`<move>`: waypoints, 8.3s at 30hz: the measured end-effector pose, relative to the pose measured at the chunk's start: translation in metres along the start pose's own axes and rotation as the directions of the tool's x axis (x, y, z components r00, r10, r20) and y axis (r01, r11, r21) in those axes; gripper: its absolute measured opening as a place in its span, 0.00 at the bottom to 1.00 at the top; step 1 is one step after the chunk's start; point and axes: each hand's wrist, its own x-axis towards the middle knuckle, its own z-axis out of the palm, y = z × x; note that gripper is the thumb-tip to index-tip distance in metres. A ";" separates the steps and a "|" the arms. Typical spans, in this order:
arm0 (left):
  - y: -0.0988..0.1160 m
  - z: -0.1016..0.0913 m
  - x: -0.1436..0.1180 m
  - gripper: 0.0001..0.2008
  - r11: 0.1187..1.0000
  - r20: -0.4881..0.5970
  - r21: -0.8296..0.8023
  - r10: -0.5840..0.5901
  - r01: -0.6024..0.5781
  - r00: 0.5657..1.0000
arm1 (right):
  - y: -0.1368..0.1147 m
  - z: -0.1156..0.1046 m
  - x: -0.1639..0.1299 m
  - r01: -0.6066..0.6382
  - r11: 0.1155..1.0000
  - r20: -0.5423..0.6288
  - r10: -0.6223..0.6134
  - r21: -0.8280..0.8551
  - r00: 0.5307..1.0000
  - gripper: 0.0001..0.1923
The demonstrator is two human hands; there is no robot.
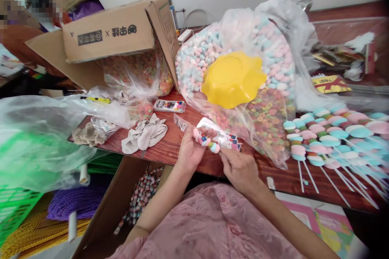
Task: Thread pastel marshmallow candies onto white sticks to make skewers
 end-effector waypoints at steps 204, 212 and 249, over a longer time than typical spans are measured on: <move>0.020 -0.030 -0.002 0.22 0.983 0.149 0.185 -0.034 0.006 0.988 | -0.006 0.008 -0.010 0.003 0.983 0.107 -0.023 0.185 0.994 0.13; 0.012 -0.023 -0.007 0.23 0.960 0.171 0.272 0.020 -0.067 0.985 | -0.018 0.019 -0.010 0.129 0.981 0.109 -0.145 0.144 0.983 0.16; 0.053 -0.014 -0.061 0.08 0.203 0.474 0.860 0.018 -0.468 0.880 | 0.043 -0.042 0.017 0.090 0.987 0.085 -0.102 0.136 0.991 0.13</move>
